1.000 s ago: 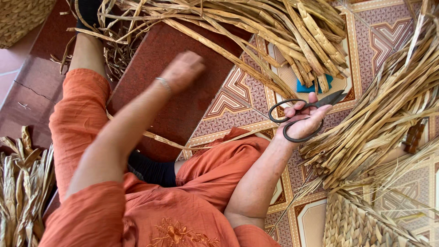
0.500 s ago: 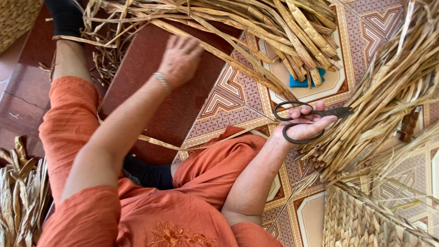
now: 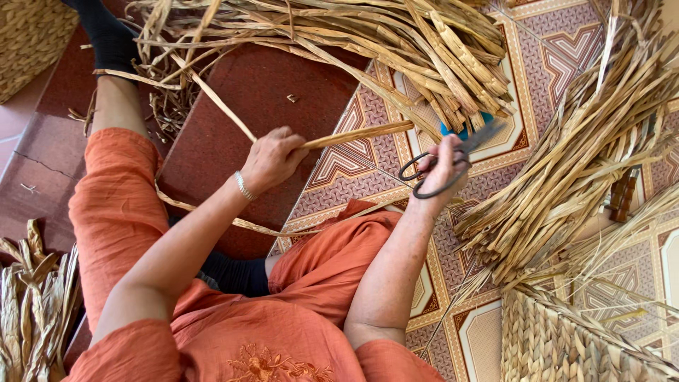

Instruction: The person sits on a tiled floor and uses shears to trim and split dried plant strips. They repeatedly pick up strips, cut off ends, and separate them into thinner strands, placing the processed pieces into a pile.

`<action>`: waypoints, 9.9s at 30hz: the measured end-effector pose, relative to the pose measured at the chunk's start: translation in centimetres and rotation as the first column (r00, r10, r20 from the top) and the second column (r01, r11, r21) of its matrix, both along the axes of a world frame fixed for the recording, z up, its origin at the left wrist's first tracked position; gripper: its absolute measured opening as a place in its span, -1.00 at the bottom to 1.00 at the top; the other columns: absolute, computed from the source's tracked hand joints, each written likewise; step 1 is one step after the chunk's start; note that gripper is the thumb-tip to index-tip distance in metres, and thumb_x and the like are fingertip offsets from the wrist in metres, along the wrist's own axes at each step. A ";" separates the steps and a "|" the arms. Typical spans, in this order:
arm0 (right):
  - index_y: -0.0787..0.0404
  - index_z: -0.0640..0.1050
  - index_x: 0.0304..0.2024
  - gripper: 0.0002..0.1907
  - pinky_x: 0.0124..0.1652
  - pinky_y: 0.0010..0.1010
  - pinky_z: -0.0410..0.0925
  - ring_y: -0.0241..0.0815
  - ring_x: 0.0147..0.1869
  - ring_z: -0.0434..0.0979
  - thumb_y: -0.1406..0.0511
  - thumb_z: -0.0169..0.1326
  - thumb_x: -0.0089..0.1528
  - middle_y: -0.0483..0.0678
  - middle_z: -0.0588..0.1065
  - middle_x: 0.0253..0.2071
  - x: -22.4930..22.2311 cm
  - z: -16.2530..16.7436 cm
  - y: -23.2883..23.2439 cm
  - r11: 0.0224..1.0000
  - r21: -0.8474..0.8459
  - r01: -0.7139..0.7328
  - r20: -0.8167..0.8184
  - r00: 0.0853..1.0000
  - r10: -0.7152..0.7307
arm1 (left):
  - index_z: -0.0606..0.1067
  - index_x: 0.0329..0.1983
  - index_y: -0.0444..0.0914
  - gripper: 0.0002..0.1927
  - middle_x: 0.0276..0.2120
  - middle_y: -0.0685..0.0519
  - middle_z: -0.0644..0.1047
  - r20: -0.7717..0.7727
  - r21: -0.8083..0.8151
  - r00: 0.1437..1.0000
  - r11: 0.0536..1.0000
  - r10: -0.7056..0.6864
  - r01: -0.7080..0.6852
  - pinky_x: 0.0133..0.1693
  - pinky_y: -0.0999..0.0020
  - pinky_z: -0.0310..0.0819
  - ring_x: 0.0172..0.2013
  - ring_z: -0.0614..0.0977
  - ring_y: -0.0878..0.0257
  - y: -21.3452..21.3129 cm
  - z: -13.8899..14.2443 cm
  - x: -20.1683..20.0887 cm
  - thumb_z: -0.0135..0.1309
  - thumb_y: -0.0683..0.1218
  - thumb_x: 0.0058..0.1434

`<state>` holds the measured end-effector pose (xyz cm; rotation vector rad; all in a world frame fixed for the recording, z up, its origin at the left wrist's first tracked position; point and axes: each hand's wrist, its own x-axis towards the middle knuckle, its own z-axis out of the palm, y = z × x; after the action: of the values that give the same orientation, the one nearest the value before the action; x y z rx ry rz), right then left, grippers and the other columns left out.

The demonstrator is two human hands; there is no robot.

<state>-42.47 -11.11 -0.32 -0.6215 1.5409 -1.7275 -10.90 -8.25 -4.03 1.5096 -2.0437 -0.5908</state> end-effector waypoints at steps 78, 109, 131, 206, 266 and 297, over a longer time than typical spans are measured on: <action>0.20 0.52 -0.18 -0.41 -0.58 -0.34 0.35 -0.29 -0.62 0.45 -0.06 -0.37 0.47 -0.11 0.43 -0.63 15.9 -0.2 2.5 0.657 0.308 -0.689 -0.795 0.193 0.575 | 0.51 -0.22 -0.25 -0.80 -0.46 0.12 0.55 -0.826 0.546 0.251 0.827 0.505 0.134 -0.51 0.54 0.46 -0.51 0.54 0.44 0.2 5.0 0.8 0.12 -0.01 0.36; 0.12 0.36 0.05 -0.64 -0.24 -0.54 0.60 -0.36 -0.12 0.63 0.35 0.17 0.26 -0.14 0.58 -0.02 -2.7 3.6 -0.6 0.841 -0.500 0.208 -0.318 0.859 -0.402 | 0.61 -0.05 0.05 -0.79 -0.15 0.22 0.54 0.347 -0.088 0.923 0.986 0.166 -0.145 0.31 -0.11 0.16 0.04 0.45 0.20 -0.2 -2.4 5.4 0.10 -0.14 0.36; 0.15 0.59 -0.01 -0.66 -0.25 -0.36 0.49 -0.30 -0.28 0.63 0.28 0.26 0.16 -0.13 0.63 -0.31 10.7 -1.8 -0.7 0.210 0.794 -0.571 -0.327 -0.110 0.939 | 0.26 0.16 -0.35 -0.60 -0.32 -0.07 0.56 -0.427 0.782 0.160 0.453 0.890 -0.429 -0.37 0.32 0.61 -0.37 0.65 0.13 -4.2 0.4 10.5 0.04 -0.09 0.36; 0.19 0.65 -0.17 -0.62 -0.30 -0.12 0.43 0.10 -0.32 0.62 0.06 0.34 0.15 0.13 0.58 -0.44 20.7 0.9 3.7 0.335 0.601 -0.726 -0.638 -0.184 0.748 | 0.53 -0.31 -0.27 -0.91 -0.48 -0.18 0.62 0.362 0.073 0.674 0.702 0.644 -0.709 -0.37 0.01 0.59 -0.45 0.68 -0.10 11.4 -4.8 17.4 0.10 -0.14 0.26; 0.28 0.54 0.03 -0.65 -0.01 -0.45 0.52 -0.28 0.01 0.66 0.28 0.23 0.23 -0.02 0.66 -0.07 12.6 1.3 0.7 0.314 0.426 -0.848 -0.235 0.231 0.944 | 0.52 0.01 -0.26 -0.62 -0.28 -0.01 0.61 -0.688 0.719 0.204 0.692 0.696 0.063 -0.25 0.34 0.63 -0.34 0.64 0.25 5.2 0.5 3.2 0.25 -0.26 0.10; 0.25 0.45 0.24 -0.26 -0.28 -0.59 0.49 -0.43 -0.23 0.60 -0.15 0.05 0.26 -0.11 0.63 -0.18 22.4 2.7 5.5 0.268 0.349 -0.898 -0.311 0.159 0.937 | 0.47 0.13 -0.27 -0.69 -0.51 0.19 0.49 -0.856 0.293 0.336 0.904 0.393 -0.311 -0.41 0.51 0.39 -0.48 0.49 0.45 4.3 6.4 11.9 -0.15 -0.08 0.44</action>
<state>-20.09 -5.61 2.36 -1.6317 1.0019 -0.4943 1.05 -3.99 2.41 1.1660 -0.7918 -1.0219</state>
